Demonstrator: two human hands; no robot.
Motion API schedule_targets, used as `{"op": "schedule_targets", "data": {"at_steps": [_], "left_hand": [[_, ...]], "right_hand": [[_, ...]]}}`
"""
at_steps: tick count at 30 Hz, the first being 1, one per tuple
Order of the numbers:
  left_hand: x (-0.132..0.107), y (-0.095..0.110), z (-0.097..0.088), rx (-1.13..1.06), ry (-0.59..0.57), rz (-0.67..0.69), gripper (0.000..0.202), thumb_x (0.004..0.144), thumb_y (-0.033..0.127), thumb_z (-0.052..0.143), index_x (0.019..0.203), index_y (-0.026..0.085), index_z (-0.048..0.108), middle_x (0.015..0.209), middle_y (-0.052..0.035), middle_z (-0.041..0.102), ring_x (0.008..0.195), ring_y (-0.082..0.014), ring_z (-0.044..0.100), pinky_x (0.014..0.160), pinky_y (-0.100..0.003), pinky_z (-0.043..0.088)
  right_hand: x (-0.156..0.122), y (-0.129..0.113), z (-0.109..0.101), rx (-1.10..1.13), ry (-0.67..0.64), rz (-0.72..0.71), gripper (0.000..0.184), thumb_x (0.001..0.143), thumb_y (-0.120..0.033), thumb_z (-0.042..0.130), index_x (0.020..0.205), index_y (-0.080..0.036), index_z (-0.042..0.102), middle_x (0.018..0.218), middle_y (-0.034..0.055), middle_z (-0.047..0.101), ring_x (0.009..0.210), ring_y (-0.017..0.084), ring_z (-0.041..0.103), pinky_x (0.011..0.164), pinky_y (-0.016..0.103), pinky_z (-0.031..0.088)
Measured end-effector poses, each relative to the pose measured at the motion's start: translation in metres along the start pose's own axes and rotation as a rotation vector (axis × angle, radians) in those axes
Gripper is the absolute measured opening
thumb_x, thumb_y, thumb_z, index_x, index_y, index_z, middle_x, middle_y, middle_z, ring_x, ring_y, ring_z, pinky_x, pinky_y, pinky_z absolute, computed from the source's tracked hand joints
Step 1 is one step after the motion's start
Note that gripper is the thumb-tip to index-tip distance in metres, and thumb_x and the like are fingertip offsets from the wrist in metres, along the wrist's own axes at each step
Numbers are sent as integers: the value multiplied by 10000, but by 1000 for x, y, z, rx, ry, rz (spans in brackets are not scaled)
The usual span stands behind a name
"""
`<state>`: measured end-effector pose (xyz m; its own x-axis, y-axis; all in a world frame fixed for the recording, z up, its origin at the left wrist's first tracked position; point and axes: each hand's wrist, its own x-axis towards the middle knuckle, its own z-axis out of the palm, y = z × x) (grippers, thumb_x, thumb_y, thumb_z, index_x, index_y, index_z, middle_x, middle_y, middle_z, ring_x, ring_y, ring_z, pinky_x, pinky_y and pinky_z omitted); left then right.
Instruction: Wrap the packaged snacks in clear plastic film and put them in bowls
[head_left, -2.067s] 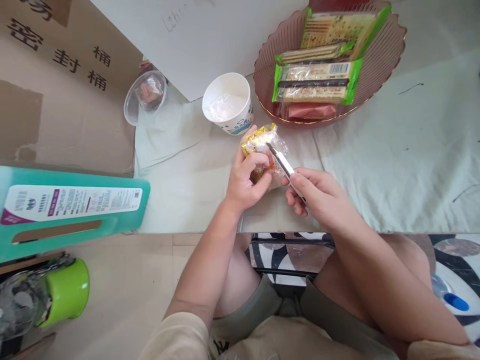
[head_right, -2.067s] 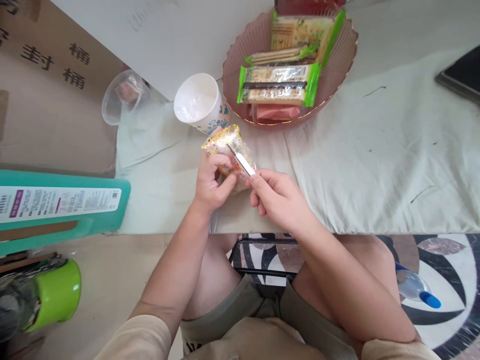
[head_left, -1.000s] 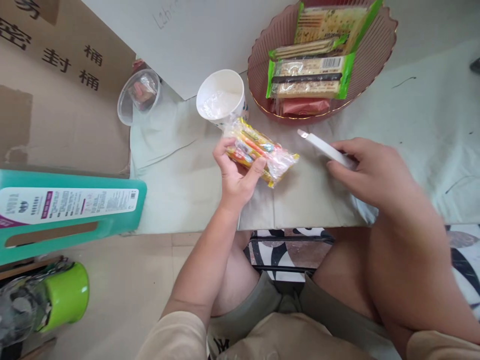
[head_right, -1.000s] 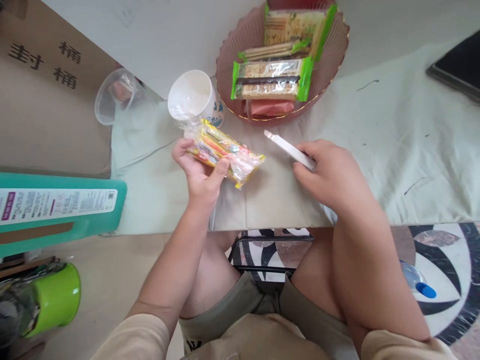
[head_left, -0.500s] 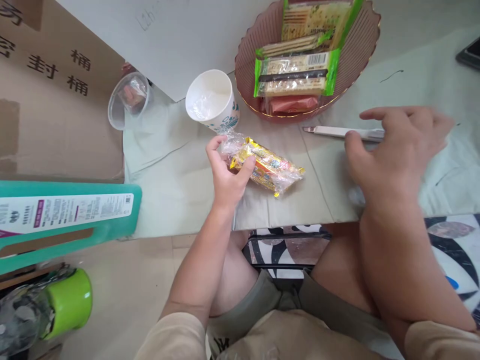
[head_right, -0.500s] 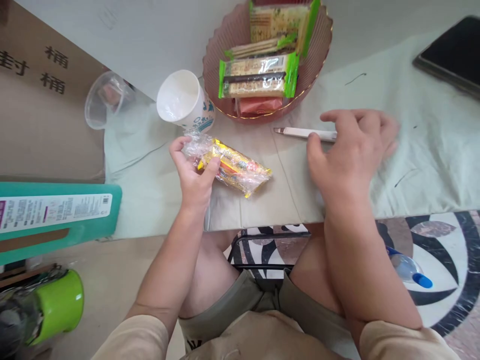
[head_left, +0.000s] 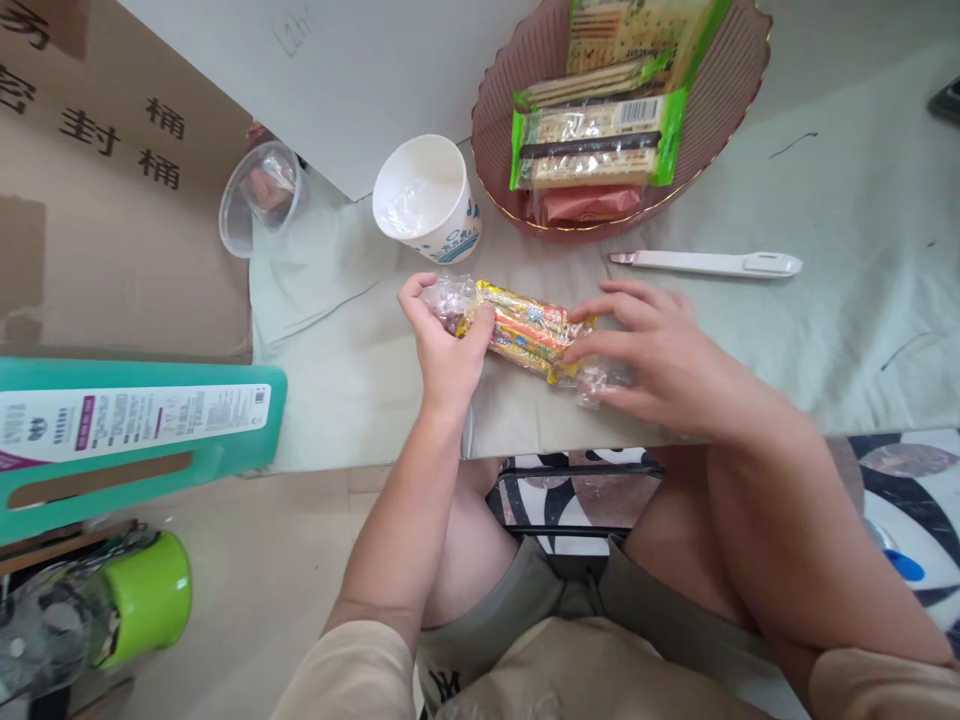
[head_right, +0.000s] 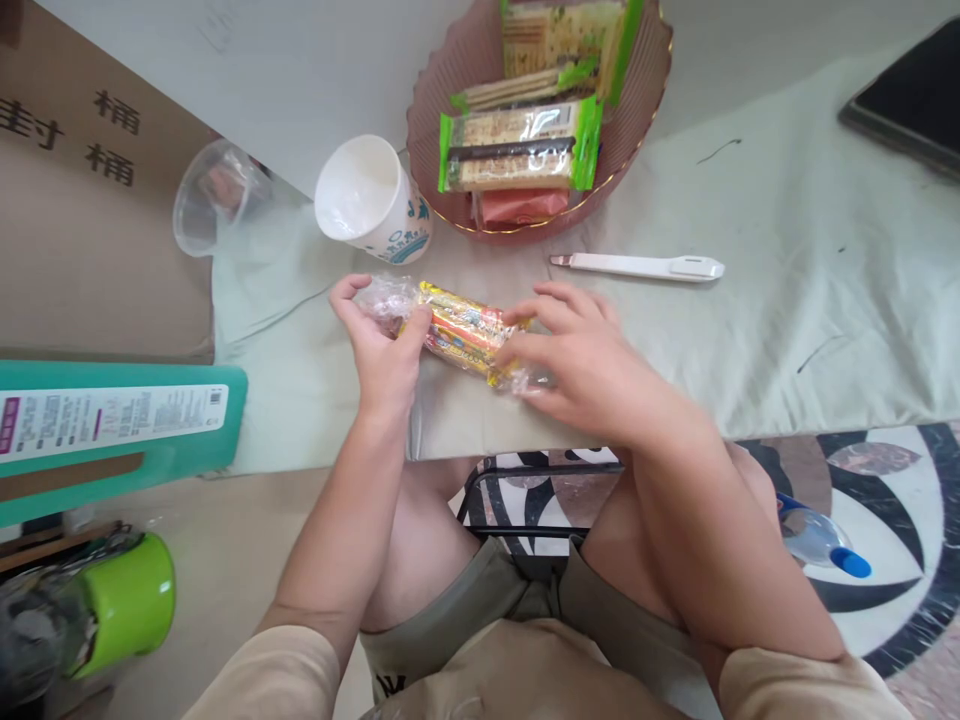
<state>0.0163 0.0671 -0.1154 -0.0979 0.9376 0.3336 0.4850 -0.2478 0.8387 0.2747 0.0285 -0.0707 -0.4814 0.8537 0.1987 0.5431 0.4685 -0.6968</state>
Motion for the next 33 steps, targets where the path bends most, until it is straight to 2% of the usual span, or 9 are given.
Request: {"op": "schedule_targets", "data": {"at_steps": [5,9,11,13,17,21,25,28,33], "left_hand": [[9,-3,-17,187,99,49,420,851,345,752,1212,272,551,1158,-57,536,1107,-211,575,998,-381,505],[14,9,-41,228,-234,192,280,809,430,775,1007,246,697,1268,-108,600,1252,-290,572,1107,-470,485],[13,16,-49,219,-442,228,359,756,460,818,1026,242,726,1338,-121,621,1285,-307,587,1132,-498,480],[12,21,-53,204,-526,211,343,765,420,808,1044,233,741,1294,-114,671,1202,-278,652,1084,-480,524],[12,20,-47,173,-385,205,114,833,311,728,897,226,768,1108,-73,743,1014,-211,714,954,-401,586],[18,18,-47,129,-225,220,143,860,337,690,795,222,745,911,-47,731,878,-186,700,877,-374,596],[16,26,-59,168,-428,235,279,696,348,825,940,235,750,1135,-75,722,1047,-235,691,968,-415,585],[10,31,-64,223,-488,229,315,708,264,797,1018,238,743,1208,-83,709,1101,-234,693,995,-412,579],[7,23,-59,187,-263,187,38,825,221,697,797,218,723,974,-51,771,934,-191,735,896,-357,595]], "right_hand": [[3,2,-12,51,114,65,110,864,-299,620,831,-269,721,1214,66,722,1248,331,626,1121,571,448],[5,-2,-19,168,281,211,132,854,-285,602,764,-244,690,993,66,761,964,267,717,947,467,543],[6,-4,-18,198,391,326,145,860,-286,600,754,-239,687,855,56,750,840,245,710,843,425,550],[6,-5,-16,183,495,406,149,877,-296,605,772,-239,693,802,53,740,780,230,696,781,397,540],[5,-10,-18,130,574,271,132,921,-317,609,870,-234,698,909,74,768,870,226,713,816,381,544],[2,-5,-20,108,234,3,332,823,-438,749,1092,-247,717,1202,96,733,1148,289,681,1024,467,520],[1,8,-15,118,31,23,229,856,-411,688,1017,-259,747,1354,96,662,1242,303,649,1077,510,502],[1,11,-15,117,122,84,131,894,-333,632,856,-259,733,1258,80,704,1140,273,692,1036,486,526],[5,1,-15,149,368,196,100,908,-316,635,853,-273,707,971,58,754,968,261,718,960,456,541]]}}
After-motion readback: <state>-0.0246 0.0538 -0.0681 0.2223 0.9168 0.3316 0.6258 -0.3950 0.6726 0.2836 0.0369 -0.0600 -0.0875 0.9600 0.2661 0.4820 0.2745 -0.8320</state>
